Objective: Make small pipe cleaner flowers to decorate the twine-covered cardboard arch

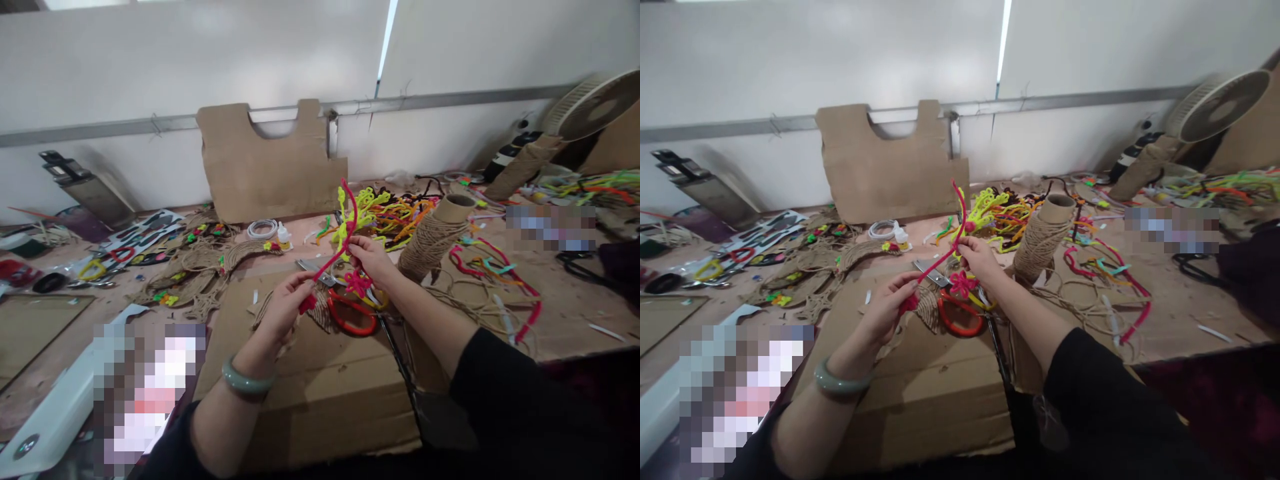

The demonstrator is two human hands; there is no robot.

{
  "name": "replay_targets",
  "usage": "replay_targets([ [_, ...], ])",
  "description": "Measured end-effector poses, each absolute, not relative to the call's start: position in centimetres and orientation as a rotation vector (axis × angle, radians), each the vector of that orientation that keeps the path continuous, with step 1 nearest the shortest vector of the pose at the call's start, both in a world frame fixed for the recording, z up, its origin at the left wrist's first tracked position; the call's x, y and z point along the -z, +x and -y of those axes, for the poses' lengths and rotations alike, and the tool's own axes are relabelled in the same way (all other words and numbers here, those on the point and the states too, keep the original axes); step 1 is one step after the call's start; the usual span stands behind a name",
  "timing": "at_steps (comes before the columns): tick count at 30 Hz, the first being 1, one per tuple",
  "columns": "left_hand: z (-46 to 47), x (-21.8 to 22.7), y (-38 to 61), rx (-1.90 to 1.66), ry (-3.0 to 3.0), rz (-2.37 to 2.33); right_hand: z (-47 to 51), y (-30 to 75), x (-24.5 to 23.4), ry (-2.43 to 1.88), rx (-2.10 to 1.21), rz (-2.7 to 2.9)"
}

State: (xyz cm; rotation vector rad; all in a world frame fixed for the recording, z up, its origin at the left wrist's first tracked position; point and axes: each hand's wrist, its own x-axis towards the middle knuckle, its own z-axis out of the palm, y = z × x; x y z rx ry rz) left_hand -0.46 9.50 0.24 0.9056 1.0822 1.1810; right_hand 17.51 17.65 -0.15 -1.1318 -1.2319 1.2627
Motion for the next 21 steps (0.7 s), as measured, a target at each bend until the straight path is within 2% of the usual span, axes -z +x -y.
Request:
replay_targets([
  [12,-9.07,-0.58,-0.21,-1.13,0.893,-0.942,-17.98,17.36,1.09,-1.155,-1.081,1.323],
  [21,-8.92,-0.14,-0.2,-1.054,0.947,-0.905,-17.39,17.44,0.22,-1.145,-1.16,1.337],
])
